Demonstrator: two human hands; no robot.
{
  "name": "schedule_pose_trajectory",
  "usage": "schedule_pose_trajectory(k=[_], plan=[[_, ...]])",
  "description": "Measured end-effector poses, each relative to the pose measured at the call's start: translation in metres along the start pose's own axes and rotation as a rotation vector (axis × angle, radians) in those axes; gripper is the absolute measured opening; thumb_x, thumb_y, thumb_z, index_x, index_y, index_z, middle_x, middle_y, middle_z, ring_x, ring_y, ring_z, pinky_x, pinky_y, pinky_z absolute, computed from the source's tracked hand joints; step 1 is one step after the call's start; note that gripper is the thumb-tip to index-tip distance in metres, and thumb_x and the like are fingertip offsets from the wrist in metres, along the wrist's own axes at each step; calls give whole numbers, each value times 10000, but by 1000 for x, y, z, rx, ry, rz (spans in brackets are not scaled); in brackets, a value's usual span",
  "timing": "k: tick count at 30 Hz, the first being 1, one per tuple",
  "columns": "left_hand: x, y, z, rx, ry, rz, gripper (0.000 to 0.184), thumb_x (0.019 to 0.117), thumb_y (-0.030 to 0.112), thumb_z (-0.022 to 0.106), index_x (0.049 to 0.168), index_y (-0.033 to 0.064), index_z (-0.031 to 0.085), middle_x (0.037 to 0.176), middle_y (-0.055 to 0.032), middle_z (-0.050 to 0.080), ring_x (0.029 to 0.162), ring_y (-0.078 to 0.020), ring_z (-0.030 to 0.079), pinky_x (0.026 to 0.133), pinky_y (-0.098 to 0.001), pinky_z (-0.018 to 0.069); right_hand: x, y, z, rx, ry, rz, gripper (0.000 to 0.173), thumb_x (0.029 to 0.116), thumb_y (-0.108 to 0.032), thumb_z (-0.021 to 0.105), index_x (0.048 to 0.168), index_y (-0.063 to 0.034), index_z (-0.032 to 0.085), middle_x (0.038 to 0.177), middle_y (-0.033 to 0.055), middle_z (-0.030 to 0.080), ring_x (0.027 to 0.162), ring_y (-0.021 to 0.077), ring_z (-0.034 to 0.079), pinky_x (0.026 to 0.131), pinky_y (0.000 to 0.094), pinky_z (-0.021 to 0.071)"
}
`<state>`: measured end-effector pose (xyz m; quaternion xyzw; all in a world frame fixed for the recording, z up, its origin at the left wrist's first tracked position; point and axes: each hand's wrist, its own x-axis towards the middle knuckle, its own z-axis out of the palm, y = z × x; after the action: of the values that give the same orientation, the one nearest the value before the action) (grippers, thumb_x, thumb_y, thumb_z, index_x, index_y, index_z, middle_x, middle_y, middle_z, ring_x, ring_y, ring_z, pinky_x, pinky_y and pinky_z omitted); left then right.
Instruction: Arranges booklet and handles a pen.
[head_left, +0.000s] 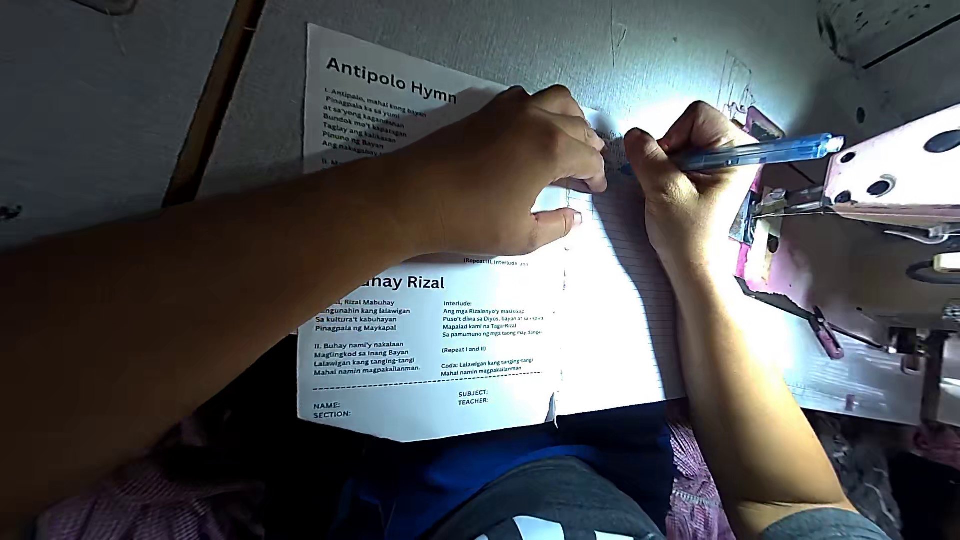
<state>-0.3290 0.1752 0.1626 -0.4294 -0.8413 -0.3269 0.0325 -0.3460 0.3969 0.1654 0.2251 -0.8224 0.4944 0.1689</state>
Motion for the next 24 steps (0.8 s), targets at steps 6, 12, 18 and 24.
schedule_pose_trajectory(k=[6, 12, 18, 24], plan=[[0, 0, 0, 4, -6, -3, 402, 967, 347, 513, 1240, 132, 714, 1371, -84, 634, 1348, -300, 506, 1060, -502, 388, 0, 1, 0, 18, -6, -21, 309, 878, 32, 668, 689, -139, 493, 584, -106, 469, 506, -43, 420, 478, 133, 333], [0, 0, -1, 4, -7, -4, 406, 971, 352, 502, 1243, 136, 714, 1368, -79, 638, 1352, -301, 504, 1066, -496, 386, 0, -1, -1, 11, 7, -7, 318, 884, 35, 656, 692, -148, 481, 583, -110, 453, 505, -44, 409, 479, 134, 325], [0, -1, -1, -4, 0, 1, 410, 970, 349, 504, 1245, 131, 717, 1363, -83, 641, 1353, -303, 503, 1077, -489, 384, 0, -2, 0, 0, 9, -15, 318, 885, 42, 644, 685, -141, 478, 583, -105, 446, 508, -43, 405, 480, 133, 319], [0, 0, -2, 7, -14, -6, 420, 975, 366, 496, 1248, 134, 713, 1386, -94, 626, 1358, -311, 497, 1076, -493, 382, 0, -1, 0, -11, 18, -34, 321, 883, 51, 635, 684, -139, 469, 585, -102, 437, 512, -39, 399, 486, 137, 315]])
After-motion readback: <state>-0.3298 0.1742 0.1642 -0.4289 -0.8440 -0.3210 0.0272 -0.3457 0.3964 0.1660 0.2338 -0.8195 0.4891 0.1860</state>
